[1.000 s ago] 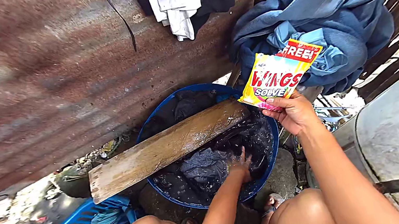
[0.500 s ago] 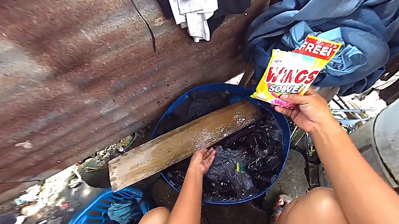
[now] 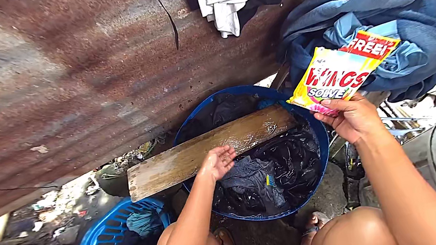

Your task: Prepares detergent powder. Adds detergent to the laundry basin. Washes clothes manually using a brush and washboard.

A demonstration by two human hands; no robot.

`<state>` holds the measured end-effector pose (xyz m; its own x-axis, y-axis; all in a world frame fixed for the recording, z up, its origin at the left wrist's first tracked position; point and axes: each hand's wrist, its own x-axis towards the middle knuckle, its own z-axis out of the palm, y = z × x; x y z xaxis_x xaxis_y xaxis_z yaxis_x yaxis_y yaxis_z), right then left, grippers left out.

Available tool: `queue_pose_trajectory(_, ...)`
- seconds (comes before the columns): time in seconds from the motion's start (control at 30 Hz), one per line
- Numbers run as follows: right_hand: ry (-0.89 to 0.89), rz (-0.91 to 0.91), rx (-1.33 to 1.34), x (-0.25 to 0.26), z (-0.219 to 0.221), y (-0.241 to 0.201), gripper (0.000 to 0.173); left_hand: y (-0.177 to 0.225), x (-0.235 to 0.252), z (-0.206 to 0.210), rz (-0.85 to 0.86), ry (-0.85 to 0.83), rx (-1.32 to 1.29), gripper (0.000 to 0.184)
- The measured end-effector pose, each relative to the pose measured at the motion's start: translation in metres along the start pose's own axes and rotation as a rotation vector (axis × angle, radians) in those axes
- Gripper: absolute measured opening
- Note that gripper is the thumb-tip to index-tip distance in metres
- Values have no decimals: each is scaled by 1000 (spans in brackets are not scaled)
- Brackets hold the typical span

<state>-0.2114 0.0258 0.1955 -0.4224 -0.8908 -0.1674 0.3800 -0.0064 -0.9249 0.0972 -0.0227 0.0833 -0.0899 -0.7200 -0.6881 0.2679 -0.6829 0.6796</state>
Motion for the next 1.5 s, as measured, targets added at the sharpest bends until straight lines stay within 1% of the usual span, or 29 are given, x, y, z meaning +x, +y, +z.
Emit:
queue_pose_trajectory(0.1,1,3,-10,1,1,2,31,-42,18,-9,-178,-197,277,30)
queue_pose_trajectory(0.17,2,4,-18,1,2,3,31,-65,29,-8,-264,-231,426,31)
queue_pose_trajectory(0.23,-7,8,-30,1,1,2,31,-78,40,-7,-293,-197,443,33)
queue_pose_trajectory(0.3,-11,14,-30,1,0,4,31,-91,53,-8,-279,-138,413,33)
queue_pose_trajectory(0.4,7,8,-14,1,-2,2,31,-115,74,-5,-179,-49,388,29)
queue_pose_trajectory(0.47,25,9,-8,-4,-4,-1,31,-124,75,-2,-118,7,408,31)
queue_pose_trajectory(0.53,25,8,6,-10,-6,-3,29,-120,66,-3,-132,0,453,36)
queue_pose_trajectory(0.57,13,5,8,-11,-8,-5,28,-114,64,-4,-161,-29,463,34)
queue_pose_trajectory(0.6,5,2,7,-11,-10,-6,27,-104,60,-6,-191,-102,460,30)
queue_pose_trajectory(0.67,-3,9,-10,-8,-11,-5,27,-72,45,-6,-204,-319,420,26)
queue_pose_trajectory(0.7,-2,15,-21,-7,-11,-4,27,-53,37,-3,-175,-400,449,26)
queue_pose_trajectory(0.73,1,20,-32,-5,-11,-2,28,-33,31,3,-127,-444,536,28)
queue_pose_trajectory(0.8,4,24,-40,-1,-11,-2,30,4,28,11,-1,-452,776,31)
queue_pose_trajectory(0.83,6,24,-38,0,-11,-2,30,19,31,10,64,-421,872,33)
queue_pose_trajectory(0.9,3,22,-36,-2,-10,-3,30,45,40,1,185,-302,1024,35)
queue_pose_trajectory(0.97,2,22,-27,-4,-11,-5,30,61,57,-24,384,-154,1254,36)
queue_pose_trajectory(1.03,3,27,-26,-4,-13,-5,30,54,86,-63,597,-2,1426,38)
queue_pose_trajectory(1.07,4,28,-27,-4,-14,-5,29,45,97,-79,639,83,1481,41)
queue_pose_trajectory(1.13,5,27,-28,-4,-14,-5,28,28,109,-95,570,260,1556,50)
queue_pose_trajectory(1.2,2,22,-30,-4,-15,-8,26,21,116,-84,506,376,1594,60)
queue_pose_trajectory(1.23,6,18,-26,-4,-15,-9,26,19,119,-72,511,372,1601,66)
queue_pose_trajectory(1.3,2,9,-17,-6,-14,-11,25,7,125,-40,594,267,1632,74)
queue_pose_trajectory(1.37,-1,-7,-10,-6,-12,-12,26,-20,129,2,771,83,1667,75)
queue_pose_trajectory(1.4,-1,-11,-10,-8,-12,-12,26,-38,129,23,847,-26,1685,71)
queue_pose_trajectory(1.43,2,-15,-10,-10,-11,-11,26,-54,125,43,870,-138,1699,63)
queue_pose_trajectory(1.5,10,-18,-14,-11,-10,-13,25,-63,110,69,828,-307,1664,55)
